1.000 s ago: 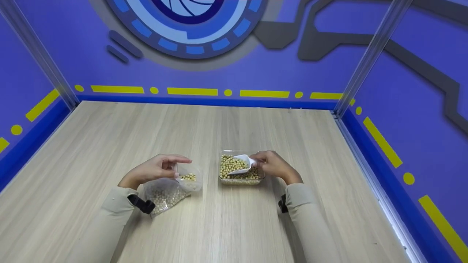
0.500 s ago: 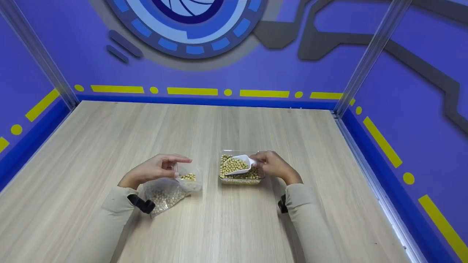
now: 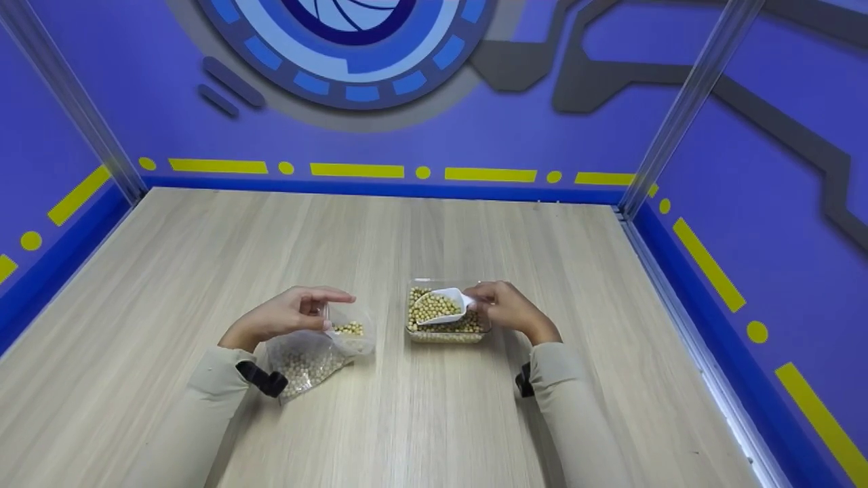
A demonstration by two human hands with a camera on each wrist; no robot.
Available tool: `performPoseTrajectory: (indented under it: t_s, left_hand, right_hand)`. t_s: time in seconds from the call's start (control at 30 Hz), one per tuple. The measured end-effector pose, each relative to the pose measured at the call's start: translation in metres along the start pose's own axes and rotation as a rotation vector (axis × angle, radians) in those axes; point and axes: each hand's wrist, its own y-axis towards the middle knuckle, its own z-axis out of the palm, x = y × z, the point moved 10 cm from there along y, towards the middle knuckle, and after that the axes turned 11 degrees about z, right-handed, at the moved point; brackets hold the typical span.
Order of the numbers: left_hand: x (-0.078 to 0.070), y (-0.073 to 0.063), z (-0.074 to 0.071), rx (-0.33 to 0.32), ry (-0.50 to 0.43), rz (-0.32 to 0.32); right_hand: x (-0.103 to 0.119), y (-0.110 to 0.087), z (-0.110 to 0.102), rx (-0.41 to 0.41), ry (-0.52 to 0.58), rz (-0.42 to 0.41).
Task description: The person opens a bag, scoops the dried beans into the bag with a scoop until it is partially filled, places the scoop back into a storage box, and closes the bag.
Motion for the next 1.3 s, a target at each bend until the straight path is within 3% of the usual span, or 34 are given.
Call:
performPoseTrajectory:
  t_s: [0.6, 0.87, 1.1, 1.3]
  left_hand:
    - [0.001, 0.0, 0.0, 0.005, 0.03, 0.007]
    - [0.001, 0.0, 0.0, 0.004, 0.033, 0.008]
    - [0.001, 0.0, 0.0, 0.001, 0.021, -0.001]
    - [0.001, 0.0, 0.0, 0.0, 0.002, -0.017]
  right_hand:
    - [-0.001, -0.002, -0.002, -0.019, 0.038, 0.021]
    - [0.025, -0.012, -0.007, -0.025, 0.056, -0.021]
    - [0.011, -0.003, -0.01, -0.051, 0.042, -0.031]
    - [0.017, 0.001, -0.01, -0.058, 0.044, -0.062]
